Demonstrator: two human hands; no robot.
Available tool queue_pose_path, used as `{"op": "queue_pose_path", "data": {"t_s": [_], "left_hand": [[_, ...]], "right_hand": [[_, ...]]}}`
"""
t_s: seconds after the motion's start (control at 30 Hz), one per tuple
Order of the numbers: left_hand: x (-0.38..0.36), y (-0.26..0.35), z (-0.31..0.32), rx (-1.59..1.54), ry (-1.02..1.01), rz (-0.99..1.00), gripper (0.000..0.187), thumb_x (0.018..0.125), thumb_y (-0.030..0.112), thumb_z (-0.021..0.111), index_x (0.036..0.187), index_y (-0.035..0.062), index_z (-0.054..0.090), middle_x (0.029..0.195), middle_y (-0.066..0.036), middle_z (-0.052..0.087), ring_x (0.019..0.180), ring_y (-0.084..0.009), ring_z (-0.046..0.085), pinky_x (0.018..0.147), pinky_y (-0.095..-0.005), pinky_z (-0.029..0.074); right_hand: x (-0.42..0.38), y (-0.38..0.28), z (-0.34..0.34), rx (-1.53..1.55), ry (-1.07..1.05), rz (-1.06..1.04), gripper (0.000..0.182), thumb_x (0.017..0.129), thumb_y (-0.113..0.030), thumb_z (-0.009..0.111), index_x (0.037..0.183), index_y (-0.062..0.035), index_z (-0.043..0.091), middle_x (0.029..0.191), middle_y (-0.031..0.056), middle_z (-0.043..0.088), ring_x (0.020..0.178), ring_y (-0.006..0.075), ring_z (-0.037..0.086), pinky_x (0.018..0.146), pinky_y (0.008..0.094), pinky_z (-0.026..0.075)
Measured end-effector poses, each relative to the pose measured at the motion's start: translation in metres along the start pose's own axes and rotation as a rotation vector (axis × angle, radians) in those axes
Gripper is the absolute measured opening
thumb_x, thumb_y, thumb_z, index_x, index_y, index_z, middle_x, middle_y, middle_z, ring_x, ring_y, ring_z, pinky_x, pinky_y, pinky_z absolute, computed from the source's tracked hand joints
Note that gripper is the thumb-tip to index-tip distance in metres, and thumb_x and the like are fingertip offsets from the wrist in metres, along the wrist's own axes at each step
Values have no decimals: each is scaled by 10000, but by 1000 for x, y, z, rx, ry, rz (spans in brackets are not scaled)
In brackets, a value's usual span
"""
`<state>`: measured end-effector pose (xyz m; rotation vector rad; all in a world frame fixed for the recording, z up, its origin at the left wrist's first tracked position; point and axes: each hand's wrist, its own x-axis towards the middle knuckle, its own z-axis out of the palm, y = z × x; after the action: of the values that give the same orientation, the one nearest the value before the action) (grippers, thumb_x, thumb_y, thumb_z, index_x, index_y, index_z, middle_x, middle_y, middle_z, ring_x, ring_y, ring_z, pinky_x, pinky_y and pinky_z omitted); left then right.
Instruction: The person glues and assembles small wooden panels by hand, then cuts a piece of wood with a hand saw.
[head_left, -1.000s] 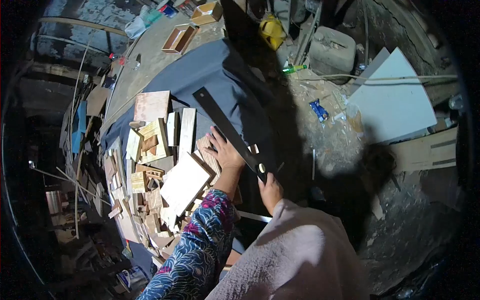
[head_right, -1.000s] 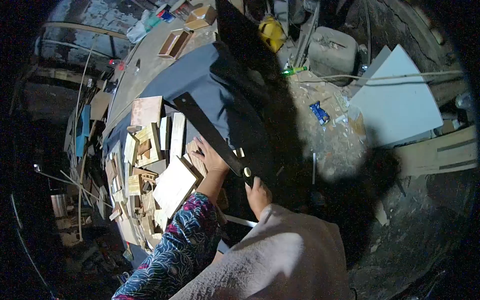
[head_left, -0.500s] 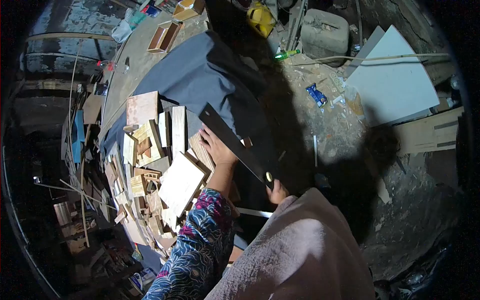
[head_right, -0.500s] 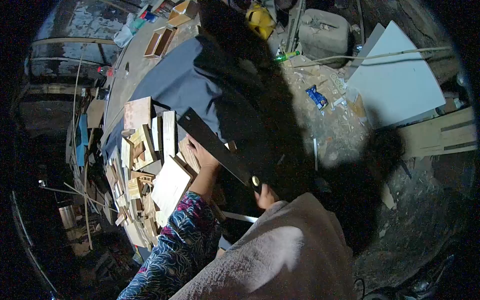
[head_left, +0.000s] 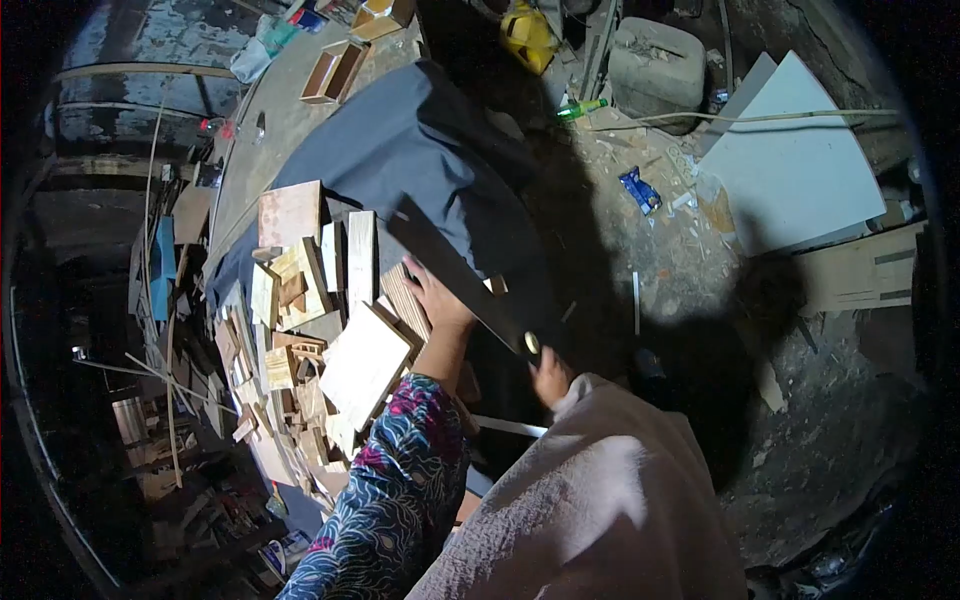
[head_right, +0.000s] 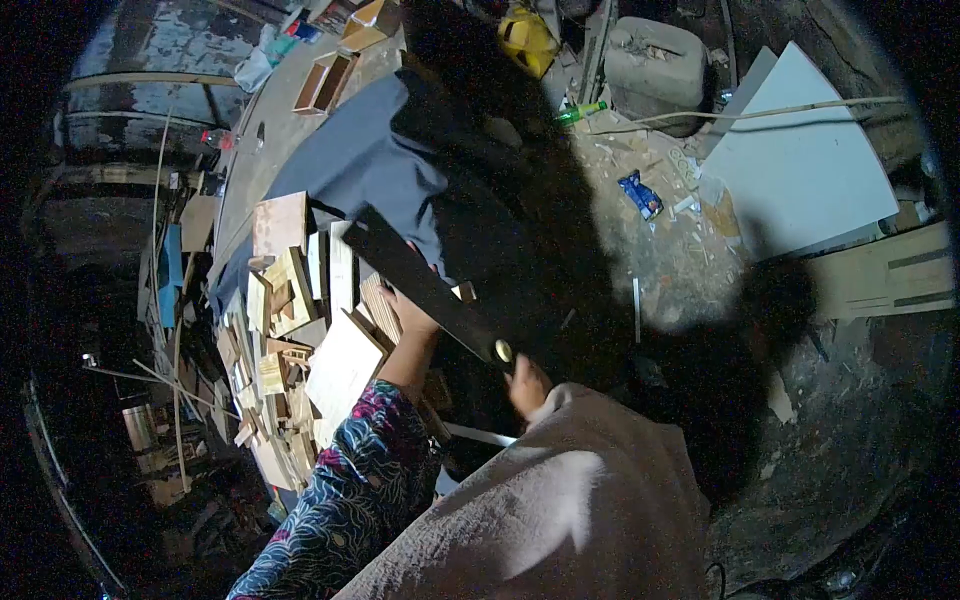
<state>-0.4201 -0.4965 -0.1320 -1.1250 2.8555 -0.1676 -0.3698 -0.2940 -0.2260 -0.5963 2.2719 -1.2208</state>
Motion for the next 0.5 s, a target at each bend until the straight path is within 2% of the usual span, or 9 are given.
{"op": "queue_pose_path", "data": {"t_s": [0.03, 0.1, 0.2, 0.27, 0.33, 0.37, 0.4, 0.47, 0.5], "left_hand": [[-3, -2, 3, 141, -69, -22, 603, 835, 461, 273, 1328, 130, 167, 1376, -60, 180, 1277, -283, 95, 952, -564, -10], [1, 1, -1, 79, 8, 3, 608, 835, 474, 245, 1330, 133, 155, 1379, -46, 174, 1276, -264, 107, 962, -548, 1], [-3, -2, 7, -24, 20, 21, 618, 835, 499, 191, 1334, 138, 139, 1385, -26, 157, 1274, -230, 129, 982, -510, 26], [3, -4, 5, -61, 13, 24, 624, 834, 511, 164, 1335, 140, 136, 1387, -20, 147, 1272, -214, 138, 991, -488, 39], [-2, 2, 2, 53, -6, -28, 669, 798, 395, 377, 1322, 55, 138, 1368, -184, 102, 1252, -403, 2, 947, -593, 58], [2, 4, 0, 52, 1, -24, 669, 798, 395, 377, 1322, 55, 138, 1368, -184, 102, 1252, -403, 2, 947, -593, 58], [6, 5, -2, 77, 26, -16, 634, 815, 426, 289, 1326, 82, 138, 1373, -136, 120, 1256, -343, 52, 964, -549, 62], [0, 5, -2, 130, 46, -11, 599, 850, 486, 115, 1335, 137, 138, 1382, -42, 157, 1265, -222, 154, 999, -461, 71], [-2, 6, -9, 95, 16, 7, 576, 858, 471, 125, 1335, 149, 139, 1384, -50, 151, 1264, -224, 152, 999, -453, 98]], "right_hand": [[-17, 42, 21, 57, -28, -77, 406, 700, -187, 621, 1015, -28, 420, 817, 214, 543, 736, 383, 534, 634, 464, 419], [-9, 38, 15, 72, -24, -73, 405, 699, -185, 621, 1013, -27, 420, 816, 214, 544, 742, 385, 533, 640, 459, 420], [19, -22, -15, -35, -6, 3, 422, 695, -182, 621, 1028, -19, 418, 832, 216, 545, 763, 395, 529, 663, 447, 421], [25, -29, -25, -4, -47, -36, 354, 730, -153, 582, 980, 34, 414, 826, 258, 528, 770, 396, 530, 658, 432, 422], [-3, 22, -2, 47, -131, -41, 375, 734, -184, 585, 993, 36, 425, 860, 257, 529, 774, 390, 534, 668, 425, 428], [-17, 79, 30, 146, -126, -213, 430, 730, -200, 596, 1035, 43, 415, 895, 262, 524, 785, 387, 538, 685, 422, 431], [-20, 62, 15, 78, 287, -431, 457, 720, -209, 609, 1058, 30, 414, 910, 255, 522, 795, 379, 541, 692, 419, 434], [-7, 12, -5, -6, -47, 53, 424, 723, -213, 604, 1050, -5, 430, 899, 227, 536, 796, 369, 544, 677, 411, 439], [11, -8, -11, -8, 11, 11, 351, 699, -207, 606, 964, -31, 457, 772, 192, 543, 724, 364, 532, 625, 447, 418]]}}
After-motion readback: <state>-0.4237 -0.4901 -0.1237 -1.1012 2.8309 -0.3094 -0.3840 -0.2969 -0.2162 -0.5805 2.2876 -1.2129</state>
